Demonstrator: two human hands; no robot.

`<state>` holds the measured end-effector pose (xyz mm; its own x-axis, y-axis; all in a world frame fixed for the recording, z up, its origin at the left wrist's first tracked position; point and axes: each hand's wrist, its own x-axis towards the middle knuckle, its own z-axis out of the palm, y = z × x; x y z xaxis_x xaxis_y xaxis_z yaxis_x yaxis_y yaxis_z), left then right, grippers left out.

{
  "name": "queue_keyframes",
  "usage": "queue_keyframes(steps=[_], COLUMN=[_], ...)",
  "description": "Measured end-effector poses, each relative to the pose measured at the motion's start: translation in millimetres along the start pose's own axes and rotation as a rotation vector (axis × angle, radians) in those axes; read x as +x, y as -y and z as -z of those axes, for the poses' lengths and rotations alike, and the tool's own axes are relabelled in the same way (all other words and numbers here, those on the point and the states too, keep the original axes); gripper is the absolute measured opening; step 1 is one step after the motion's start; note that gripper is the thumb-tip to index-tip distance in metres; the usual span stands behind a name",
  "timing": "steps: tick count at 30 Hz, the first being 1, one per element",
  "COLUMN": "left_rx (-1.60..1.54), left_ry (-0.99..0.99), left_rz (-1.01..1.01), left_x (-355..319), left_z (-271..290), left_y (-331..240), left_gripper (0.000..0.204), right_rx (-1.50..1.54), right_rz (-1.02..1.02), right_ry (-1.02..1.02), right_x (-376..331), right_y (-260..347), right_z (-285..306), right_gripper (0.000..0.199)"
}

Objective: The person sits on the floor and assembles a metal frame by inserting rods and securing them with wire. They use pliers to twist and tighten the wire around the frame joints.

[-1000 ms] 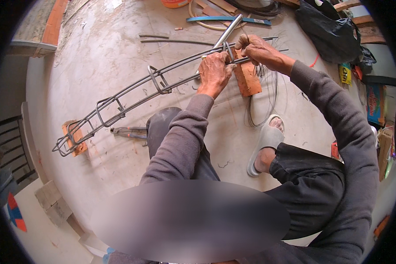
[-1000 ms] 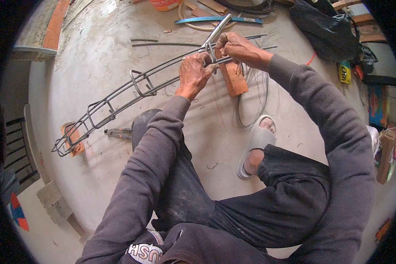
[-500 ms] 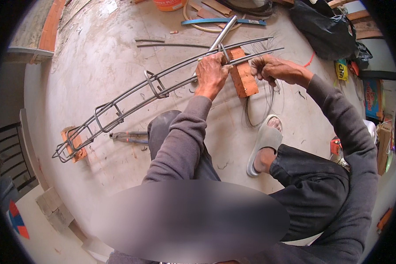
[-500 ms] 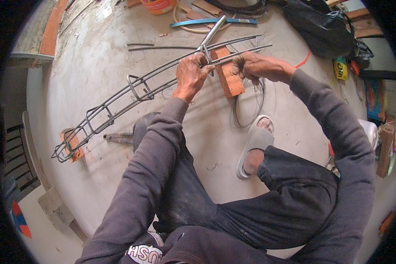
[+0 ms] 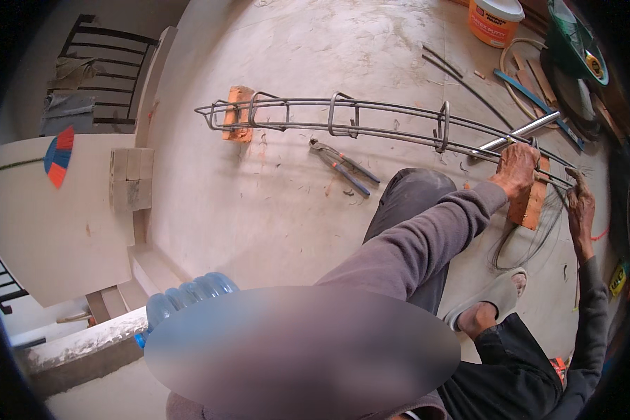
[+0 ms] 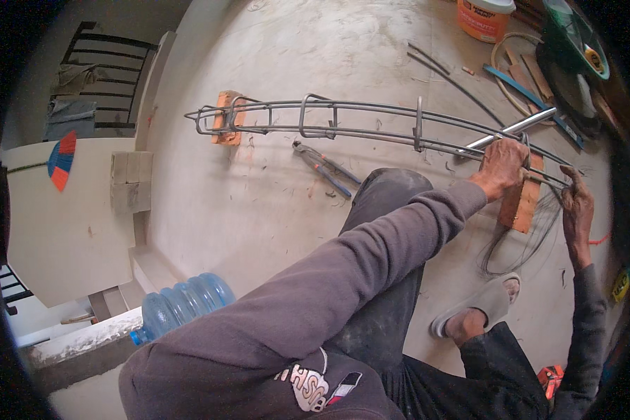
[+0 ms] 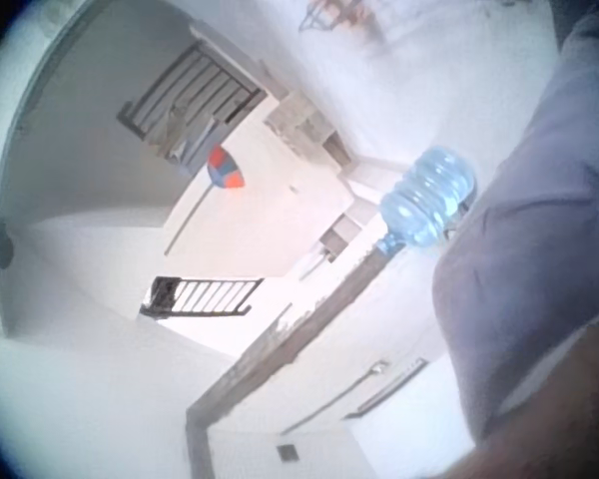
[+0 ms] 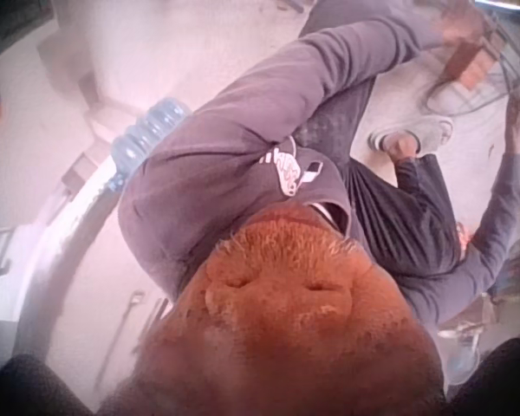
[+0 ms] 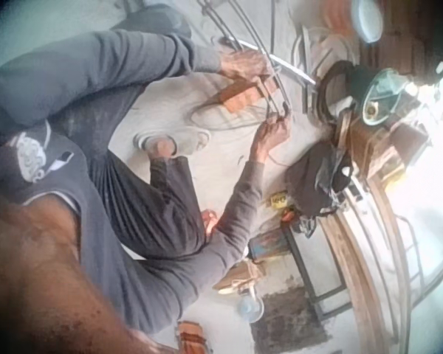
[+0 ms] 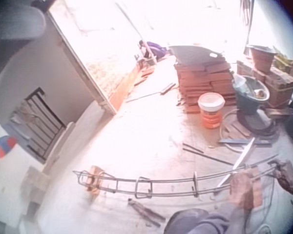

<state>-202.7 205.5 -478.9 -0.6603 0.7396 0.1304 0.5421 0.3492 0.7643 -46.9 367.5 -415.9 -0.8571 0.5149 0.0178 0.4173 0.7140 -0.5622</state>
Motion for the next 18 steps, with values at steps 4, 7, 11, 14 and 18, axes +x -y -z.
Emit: queue_keyframes(steps=[4,7,11,14,18], left_rx=[-0.049,-0.040,-0.029,-0.025,-0.023], left_ry=[-0.027,-0.041,-0.022,-0.004,0.003], left_rz=[-0.030,-0.034,0.003,0.008,0.007], left_x=[4.4,7.6,5.6,6.3,7.3], left_z=[-4.9,-3.4,3.2,7.7,10.0], left_y=[-4.5,-9.5,-7.6,-10.4,-11.4], left_gripper=[0.008,0.008,0.007,0.009,0.013], right_rx=[-0.258,-0.328,-0.259,-0.219,-0.236], right_rz=[0.126,0.105,0.177,0.151,0.094], right_ry=[0.039,0.082,0.082,0.109,0.137], right_x=[19.3,24.9,27.0,29.6,38.9], right_y=[-10.4,10.4,25.7,13.1,-14.9], right_z=[6.2,5.5,-5.9,-7.3,-12.1], right_gripper=[0.029,0.020,0.009,0.008,0.006])
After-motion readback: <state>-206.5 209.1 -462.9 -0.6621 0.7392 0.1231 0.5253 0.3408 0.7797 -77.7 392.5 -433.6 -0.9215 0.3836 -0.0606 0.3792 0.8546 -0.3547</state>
